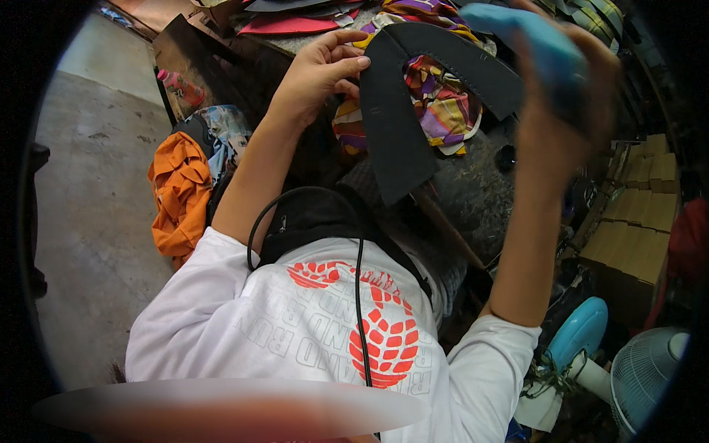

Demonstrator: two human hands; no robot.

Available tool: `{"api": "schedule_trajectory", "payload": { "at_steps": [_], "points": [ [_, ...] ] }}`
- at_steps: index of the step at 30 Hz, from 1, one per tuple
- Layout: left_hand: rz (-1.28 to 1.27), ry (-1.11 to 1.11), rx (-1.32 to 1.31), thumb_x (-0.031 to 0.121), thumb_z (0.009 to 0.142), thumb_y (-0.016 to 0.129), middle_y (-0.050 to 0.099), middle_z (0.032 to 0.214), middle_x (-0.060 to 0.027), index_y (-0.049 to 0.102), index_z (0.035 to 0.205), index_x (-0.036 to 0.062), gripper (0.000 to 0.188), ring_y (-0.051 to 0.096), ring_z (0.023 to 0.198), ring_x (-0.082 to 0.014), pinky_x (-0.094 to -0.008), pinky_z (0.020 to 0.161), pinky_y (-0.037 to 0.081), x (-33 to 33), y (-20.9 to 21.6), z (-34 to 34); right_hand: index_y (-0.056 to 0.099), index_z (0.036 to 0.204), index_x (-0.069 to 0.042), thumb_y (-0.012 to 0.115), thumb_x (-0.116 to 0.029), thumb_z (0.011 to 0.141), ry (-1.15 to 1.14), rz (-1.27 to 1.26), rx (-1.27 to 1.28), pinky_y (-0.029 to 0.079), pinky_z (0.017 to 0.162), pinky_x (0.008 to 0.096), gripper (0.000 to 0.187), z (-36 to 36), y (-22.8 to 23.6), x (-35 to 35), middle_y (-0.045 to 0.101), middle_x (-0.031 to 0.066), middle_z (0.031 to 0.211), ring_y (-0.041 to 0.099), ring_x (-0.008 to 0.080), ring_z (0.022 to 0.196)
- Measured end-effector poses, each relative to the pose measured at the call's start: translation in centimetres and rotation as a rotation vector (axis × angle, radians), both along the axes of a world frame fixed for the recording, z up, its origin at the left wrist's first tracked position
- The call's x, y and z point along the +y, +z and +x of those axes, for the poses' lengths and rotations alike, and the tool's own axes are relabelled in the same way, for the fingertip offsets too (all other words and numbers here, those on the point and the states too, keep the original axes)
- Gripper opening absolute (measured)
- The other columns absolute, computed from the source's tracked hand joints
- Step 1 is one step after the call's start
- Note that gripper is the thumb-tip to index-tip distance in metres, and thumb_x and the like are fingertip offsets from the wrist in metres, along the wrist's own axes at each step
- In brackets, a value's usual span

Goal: The person repeatedly smooths the edges of black leather pieces using a blue sanding block. They pick up each piece, rub the edges, flip the piece, and place it back on the workbench. The process is repeated for multiple pieces.

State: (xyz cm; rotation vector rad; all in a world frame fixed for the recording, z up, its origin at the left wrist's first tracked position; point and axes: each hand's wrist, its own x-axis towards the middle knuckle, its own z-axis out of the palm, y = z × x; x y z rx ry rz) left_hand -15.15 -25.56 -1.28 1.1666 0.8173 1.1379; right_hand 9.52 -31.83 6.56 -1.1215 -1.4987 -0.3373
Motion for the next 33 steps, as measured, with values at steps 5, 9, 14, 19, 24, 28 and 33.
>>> {"api": "schedule_trajectory", "payload": {
  "at_steps": [5, 9, 14, 19, 24, 28, 33],
  "points": [
    [0.039, 0.024, 0.06, 0.008, 0.089, 0.072, 0.066, 0.093, -0.0057, 0.056, 0.127, -0.0011, 0.042, 0.067, 0.082, -0.0121, -0.0223, 0.063, 0.056, -0.1, 0.0, 0.0, 0.057, 0.113, -0.016, 0.068, 0.006, 0.081, 0.268, -0.48, -0.138, 0.056, 0.077, 0.0405, 0.041, -4.7, -5.2, 3.8, 0.071, 0.0108, 0.092, 0.073, 0.0299, 0.092],
    [0.06, 0.055, 0.064, 0.008, 0.089, 0.071, 0.067, 0.095, -0.0057, 0.057, 0.126, 0.0001, 0.04, 0.066, 0.08, -0.0119, -0.0222, 0.062, 0.055, 0.3, -0.8, 0.3, 0.055, 0.113, -0.015, 0.068, 0.0, 0.084, 0.296, -0.599, -0.177, 0.054, 0.086, 0.0436, 0.035, -4.6, -6.9, 3.0, 0.071, 0.0125, 0.092, 0.071, 0.0345, 0.09],
    [0.276, 0.191, 0.15, 0.009, 0.089, 0.071, 0.068, 0.093, -0.0089, 0.059, 0.122, -0.0003, 0.036, 0.068, 0.08, -0.0132, -0.0235, 0.059, 0.055, -0.3, -1.0, 0.4, 0.051, 0.112, -0.014, 0.07, -0.006, 0.087, 0.189, -0.491, -0.382, 0.046, 0.104, 0.0472, 0.032, -4.0, -6.1, 1.7, 0.071, 0.0115, 0.089, 0.07, 0.0336, 0.09],
    [0.209, 0.134, 0.716, 0.03, 0.091, 0.072, 0.068, 0.076, -0.0076, 0.07, 0.1, 0.0013, 0.03, 0.065, 0.062, -0.0101, -0.0224, 0.051, 0.05, -3.7, 0.8, -1.3, 0.049, 0.113, -0.014, 0.068, -0.008, 0.089, 0.135, -0.478, -0.347, 0.042, 0.108, 0.0495, 0.031, -4.2, -6.8, 1.4, 0.071, 0.0102, 0.086, 0.07, 0.0334, 0.09],
    [-0.067, -0.239, 0.379, 0.035, 0.094, 0.068, 0.068, 0.071, -0.0043, 0.07, 0.099, -0.0008, 0.037, 0.063, 0.053, -0.0097, -0.0205, 0.049, 0.049, -6.3, -0.1, 0.1, 0.05, 0.113, -0.016, 0.065, -0.013, 0.091, 0.007, -0.495, -0.459, 0.04, 0.108, 0.0524, 0.027, -2.8, -6.4, 1.7, 0.071, 0.0099, 0.089, 0.07, 0.0329, 0.089],
    [-0.112, -0.078, 0.165, 0.026, 0.098, 0.062, 0.066, 0.076, -0.0029, 0.065, 0.101, -0.0007, 0.028, 0.062, 0.058, -0.0081, -0.0206, 0.052, 0.05, -5.3, -1.9, 0.1, 0.054, 0.113, -0.018, 0.063, -0.015, 0.091, -0.225, -0.524, -0.512, 0.039, 0.107, 0.0535, 0.024, -0.1, -4.2, 1.1, 0.072, 0.0075, 0.092, 0.069, 0.0339, 0.091],
    [-0.211, 0.001, -0.163, 0.018, 0.102, 0.053, 0.065, 0.089, -0.0041, 0.059, 0.107, -0.0007, 0.02, 0.064, 0.073, -0.0096, -0.023, 0.066, 0.053, -5.2, -2.0, 0.3, 0.061, 0.113, -0.012, 0.068, -0.013, 0.09, -0.21, -0.528, -0.075, 0.049, 0.096, 0.0426, 0.024, 1.1, -1.7, -1.2, 0.072, 0.0107, 0.102, 0.07, 0.0277, 0.097]
  ]
}}
